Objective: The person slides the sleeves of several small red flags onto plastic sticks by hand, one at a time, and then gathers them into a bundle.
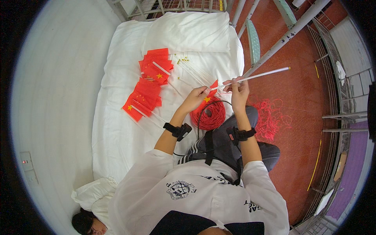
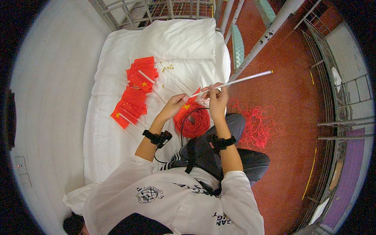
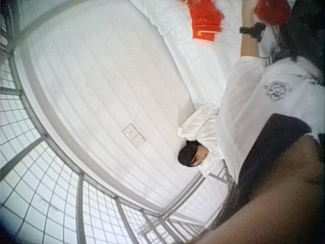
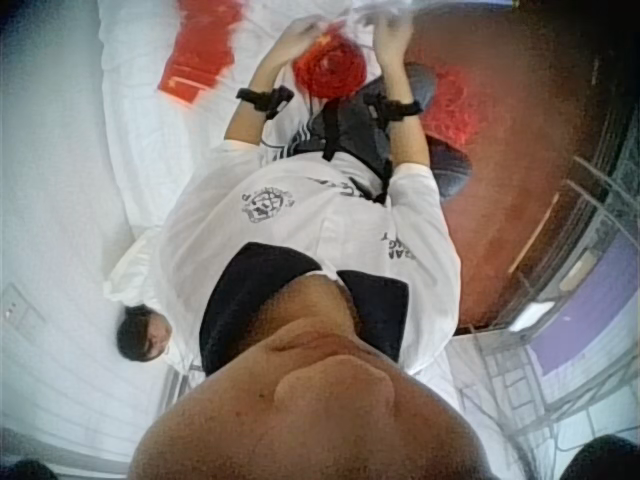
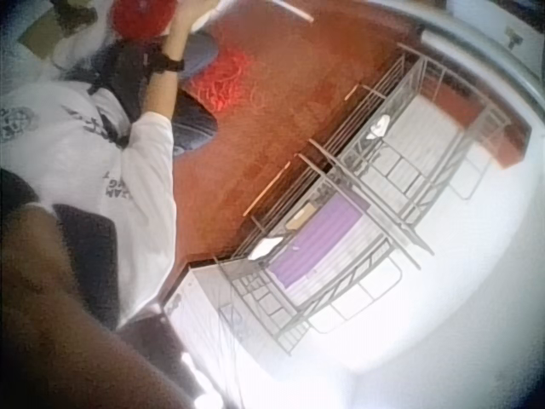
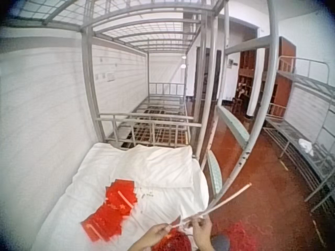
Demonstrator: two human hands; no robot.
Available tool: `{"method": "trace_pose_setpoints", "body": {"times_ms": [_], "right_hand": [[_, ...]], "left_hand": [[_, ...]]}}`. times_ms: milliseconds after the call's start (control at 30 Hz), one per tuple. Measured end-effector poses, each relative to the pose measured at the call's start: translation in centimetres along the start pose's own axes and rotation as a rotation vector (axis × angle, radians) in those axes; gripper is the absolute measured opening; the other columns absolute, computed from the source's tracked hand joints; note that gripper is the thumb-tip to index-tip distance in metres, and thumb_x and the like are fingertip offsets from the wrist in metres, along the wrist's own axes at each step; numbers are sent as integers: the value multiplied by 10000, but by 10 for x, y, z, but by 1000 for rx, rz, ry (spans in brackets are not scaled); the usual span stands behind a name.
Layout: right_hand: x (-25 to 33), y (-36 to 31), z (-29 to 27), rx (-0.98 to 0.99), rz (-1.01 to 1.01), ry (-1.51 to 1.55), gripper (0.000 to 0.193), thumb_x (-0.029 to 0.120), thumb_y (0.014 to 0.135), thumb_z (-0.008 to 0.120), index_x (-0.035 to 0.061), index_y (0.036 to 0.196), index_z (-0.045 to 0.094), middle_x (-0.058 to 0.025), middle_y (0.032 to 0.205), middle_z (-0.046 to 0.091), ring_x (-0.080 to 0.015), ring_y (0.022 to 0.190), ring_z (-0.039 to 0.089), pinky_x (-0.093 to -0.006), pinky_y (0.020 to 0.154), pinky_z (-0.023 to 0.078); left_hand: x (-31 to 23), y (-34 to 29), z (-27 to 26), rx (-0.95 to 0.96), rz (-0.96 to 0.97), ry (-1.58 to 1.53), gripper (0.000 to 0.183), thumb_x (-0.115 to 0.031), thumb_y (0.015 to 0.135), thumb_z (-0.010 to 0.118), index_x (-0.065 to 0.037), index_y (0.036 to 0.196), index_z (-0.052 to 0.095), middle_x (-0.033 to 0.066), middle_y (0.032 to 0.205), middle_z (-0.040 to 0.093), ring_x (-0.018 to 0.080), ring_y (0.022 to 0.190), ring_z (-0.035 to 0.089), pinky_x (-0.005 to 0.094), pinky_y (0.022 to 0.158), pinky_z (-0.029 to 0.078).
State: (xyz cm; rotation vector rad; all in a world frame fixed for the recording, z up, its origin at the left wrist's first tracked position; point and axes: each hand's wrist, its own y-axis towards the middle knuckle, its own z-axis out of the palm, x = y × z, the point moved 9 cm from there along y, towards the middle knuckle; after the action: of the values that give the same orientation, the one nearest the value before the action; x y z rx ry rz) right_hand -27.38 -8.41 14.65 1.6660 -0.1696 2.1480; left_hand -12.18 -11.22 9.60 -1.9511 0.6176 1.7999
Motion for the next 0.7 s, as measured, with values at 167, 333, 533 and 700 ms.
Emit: {"method": "trace_pose_setpoints", "body": {"times_ms": [167,333,533,700], "right_hand": [[-13,-6,16,144,48,-121,64,58,835,542,20,851,493,-65,773,607,-83,592,520,-176,530,390],[21,-3,-2,-33,-188,-274,566,11,753,600,54,1235,308,-89,1163,437,-145,850,513,-245,687,453],[84,15,-79,-360,-311,-177,413,216,909,364,29,1275,317,-118,1133,455,-192,973,491,-277,818,415],[54,0,-31,91,-68,-308,658,499,912,141,4,1264,394,-153,1184,508,-229,1128,443,-362,979,271]], "left_hand": [[-12,1,11,44,43,4,261,-187,910,426,55,951,517,0,788,524,83,746,452,235,700,401],[-14,1,2,4,57,92,252,-193,906,432,42,931,519,32,740,525,97,711,451,241,666,396],[-10,-7,-3,111,-13,349,236,-189,896,447,35,868,514,79,655,435,126,632,406,264,615,381],[-27,-1,14,85,98,267,238,-191,896,449,35,856,512,58,646,421,123,627,390,270,599,370]]}}
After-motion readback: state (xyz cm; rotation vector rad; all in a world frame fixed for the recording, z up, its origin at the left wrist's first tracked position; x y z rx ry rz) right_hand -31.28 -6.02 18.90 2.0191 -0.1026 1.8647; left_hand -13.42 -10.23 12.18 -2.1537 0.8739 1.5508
